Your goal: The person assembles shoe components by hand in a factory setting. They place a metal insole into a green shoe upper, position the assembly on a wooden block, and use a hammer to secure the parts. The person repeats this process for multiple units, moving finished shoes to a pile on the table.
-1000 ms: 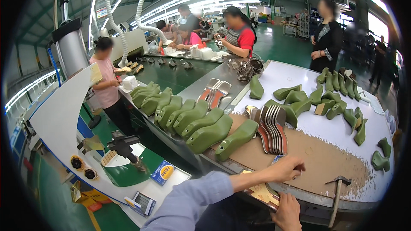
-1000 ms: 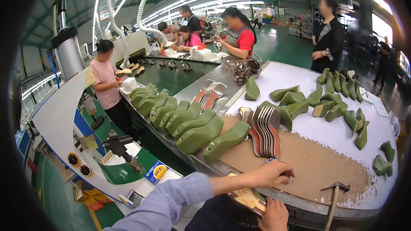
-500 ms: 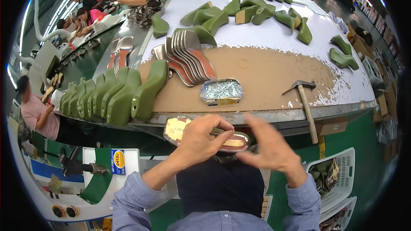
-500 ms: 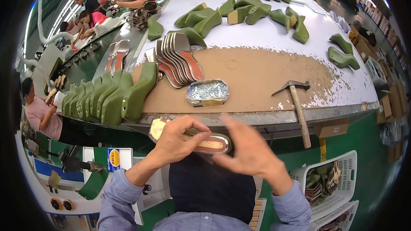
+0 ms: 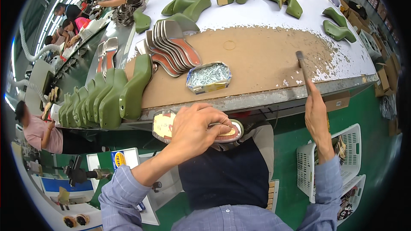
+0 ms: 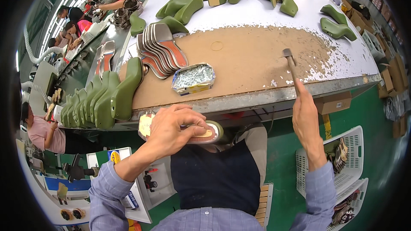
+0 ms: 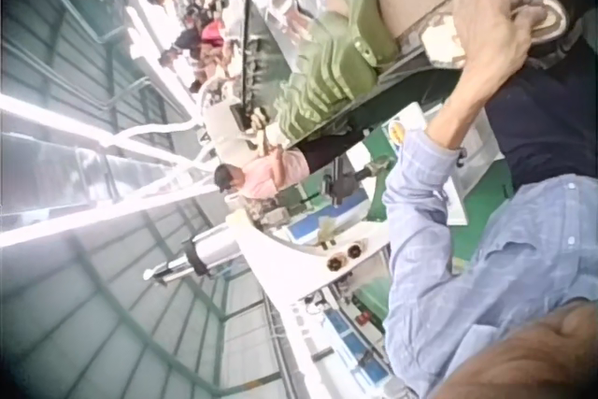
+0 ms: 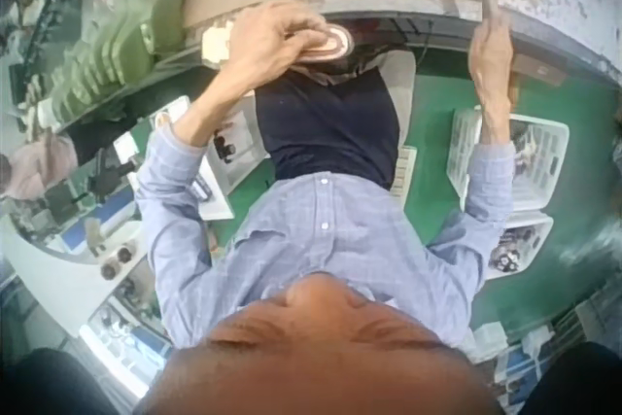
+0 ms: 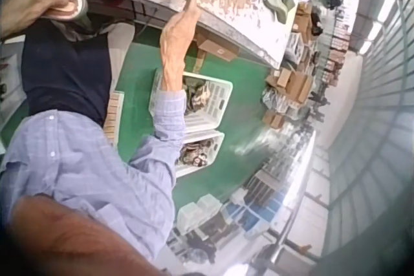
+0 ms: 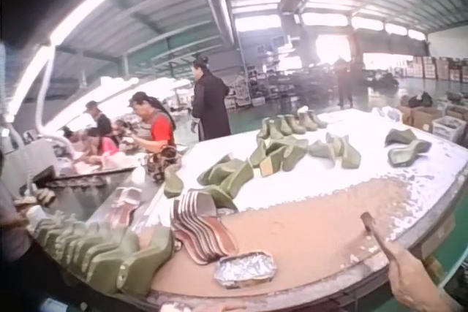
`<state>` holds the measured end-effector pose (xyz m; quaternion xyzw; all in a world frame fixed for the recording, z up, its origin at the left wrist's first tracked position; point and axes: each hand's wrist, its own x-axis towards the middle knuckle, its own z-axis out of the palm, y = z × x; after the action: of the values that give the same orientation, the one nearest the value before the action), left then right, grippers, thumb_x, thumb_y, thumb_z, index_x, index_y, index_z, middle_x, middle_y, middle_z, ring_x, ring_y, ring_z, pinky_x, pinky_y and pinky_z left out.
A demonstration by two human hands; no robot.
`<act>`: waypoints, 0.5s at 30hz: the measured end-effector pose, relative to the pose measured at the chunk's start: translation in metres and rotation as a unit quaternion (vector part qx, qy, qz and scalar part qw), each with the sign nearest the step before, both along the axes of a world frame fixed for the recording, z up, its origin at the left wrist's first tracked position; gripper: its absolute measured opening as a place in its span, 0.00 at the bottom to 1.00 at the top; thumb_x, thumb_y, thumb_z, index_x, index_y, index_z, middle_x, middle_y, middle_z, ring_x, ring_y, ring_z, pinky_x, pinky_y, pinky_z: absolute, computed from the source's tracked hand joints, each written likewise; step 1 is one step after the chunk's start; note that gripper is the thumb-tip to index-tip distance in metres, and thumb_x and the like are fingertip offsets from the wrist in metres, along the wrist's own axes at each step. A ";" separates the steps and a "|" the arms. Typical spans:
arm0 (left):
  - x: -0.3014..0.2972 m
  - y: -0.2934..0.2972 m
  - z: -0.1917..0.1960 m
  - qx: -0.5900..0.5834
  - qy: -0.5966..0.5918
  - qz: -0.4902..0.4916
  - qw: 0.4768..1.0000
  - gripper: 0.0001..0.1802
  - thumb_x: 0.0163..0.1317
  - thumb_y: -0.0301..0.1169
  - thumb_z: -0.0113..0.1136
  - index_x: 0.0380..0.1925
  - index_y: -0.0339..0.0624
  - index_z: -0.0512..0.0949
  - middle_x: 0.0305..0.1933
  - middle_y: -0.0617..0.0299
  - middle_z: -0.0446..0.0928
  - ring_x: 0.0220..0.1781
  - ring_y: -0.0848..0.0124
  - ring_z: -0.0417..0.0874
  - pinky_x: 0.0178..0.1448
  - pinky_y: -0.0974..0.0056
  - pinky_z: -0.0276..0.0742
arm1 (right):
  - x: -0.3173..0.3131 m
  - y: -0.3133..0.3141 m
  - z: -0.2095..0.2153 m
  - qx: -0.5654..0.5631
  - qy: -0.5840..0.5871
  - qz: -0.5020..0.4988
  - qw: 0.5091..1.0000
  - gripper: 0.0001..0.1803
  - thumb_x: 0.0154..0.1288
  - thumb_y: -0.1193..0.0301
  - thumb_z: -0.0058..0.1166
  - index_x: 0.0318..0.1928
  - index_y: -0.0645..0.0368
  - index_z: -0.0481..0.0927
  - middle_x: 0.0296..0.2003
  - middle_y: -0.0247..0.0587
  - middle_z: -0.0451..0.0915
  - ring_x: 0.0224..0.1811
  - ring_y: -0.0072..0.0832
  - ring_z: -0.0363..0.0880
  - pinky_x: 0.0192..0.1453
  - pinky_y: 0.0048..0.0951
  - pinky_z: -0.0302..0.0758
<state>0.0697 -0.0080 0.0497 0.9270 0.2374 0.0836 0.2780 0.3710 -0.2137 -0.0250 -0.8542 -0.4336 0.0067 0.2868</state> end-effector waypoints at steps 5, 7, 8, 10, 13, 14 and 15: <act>-0.002 -0.001 -0.005 0.044 -0.018 -0.021 0.999 0.06 0.60 0.41 0.71 0.35 0.59 0.91 0.49 0.75 0.87 0.60 0.65 0.80 0.60 0.57 0.69 | -0.063 -0.034 0.044 0.065 0.244 0.005 0.968 0.26 0.75 0.78 0.52 0.71 0.65 0.69 0.51 0.58 0.84 0.41 0.27 0.85 0.46 0.26 0.79; -0.003 -0.003 -0.004 0.062 -0.046 -0.026 0.997 0.07 0.60 0.41 0.70 0.35 0.54 0.90 0.47 0.73 0.87 0.57 0.65 0.81 0.57 0.57 0.70 | -0.078 -0.047 0.051 0.098 0.171 0.091 0.976 0.26 0.72 0.79 0.55 0.70 0.65 0.72 0.50 0.57 0.85 0.40 0.28 0.86 0.46 0.25 0.80; -0.004 -0.002 -0.006 0.059 -0.050 -0.024 0.997 0.07 0.60 0.40 0.70 0.34 0.54 0.90 0.47 0.73 0.87 0.57 0.65 0.81 0.57 0.57 0.70 | -0.085 -0.052 0.057 0.113 0.148 0.127 0.974 0.27 0.71 0.79 0.57 0.69 0.64 0.73 0.50 0.57 0.86 0.39 0.28 0.86 0.45 0.25 0.80; -0.004 -0.001 -0.009 0.056 -0.058 -0.024 0.996 0.07 0.60 0.40 0.70 0.34 0.54 0.90 0.47 0.73 0.87 0.57 0.65 0.81 0.57 0.56 0.71 | -0.098 -0.061 0.073 0.147 0.144 0.167 0.964 0.28 0.68 0.79 0.61 0.68 0.63 0.74 0.44 0.53 0.86 0.34 0.30 0.85 0.40 0.27 0.79; -0.004 -0.002 -0.003 0.053 -0.033 -0.029 0.998 0.08 0.59 0.40 0.71 0.34 0.53 0.90 0.47 0.73 0.88 0.57 0.65 0.82 0.57 0.57 0.71 | -0.111 -0.068 0.092 0.190 0.129 0.249 0.941 0.29 0.64 0.78 0.66 0.66 0.60 0.77 0.28 0.44 0.82 0.24 0.30 0.78 0.29 0.29 0.75; -0.003 -0.003 -0.002 0.068 -0.039 -0.022 0.997 0.08 0.58 0.40 0.71 0.33 0.52 0.90 0.47 0.73 0.88 0.56 0.65 0.82 0.57 0.56 0.71 | -0.119 -0.061 0.093 0.230 0.103 0.255 0.934 0.29 0.64 0.77 0.67 0.66 0.57 0.78 0.22 0.38 0.74 0.19 0.30 0.71 0.24 0.30 0.71; -0.002 -0.004 -0.004 0.083 -0.045 -0.014 0.995 0.08 0.58 0.40 0.72 0.32 0.51 0.90 0.47 0.73 0.88 0.56 0.65 0.82 0.57 0.56 0.71 | -0.123 -0.055 0.099 0.180 0.075 0.264 0.945 0.29 0.64 0.77 0.67 0.66 0.57 0.78 0.22 0.38 0.74 0.18 0.29 0.71 0.24 0.29 0.71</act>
<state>0.0676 -0.0122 0.0457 0.9455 0.2034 0.1411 0.2117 0.2481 -0.2692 0.0743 -0.6403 -0.6148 0.0684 0.4554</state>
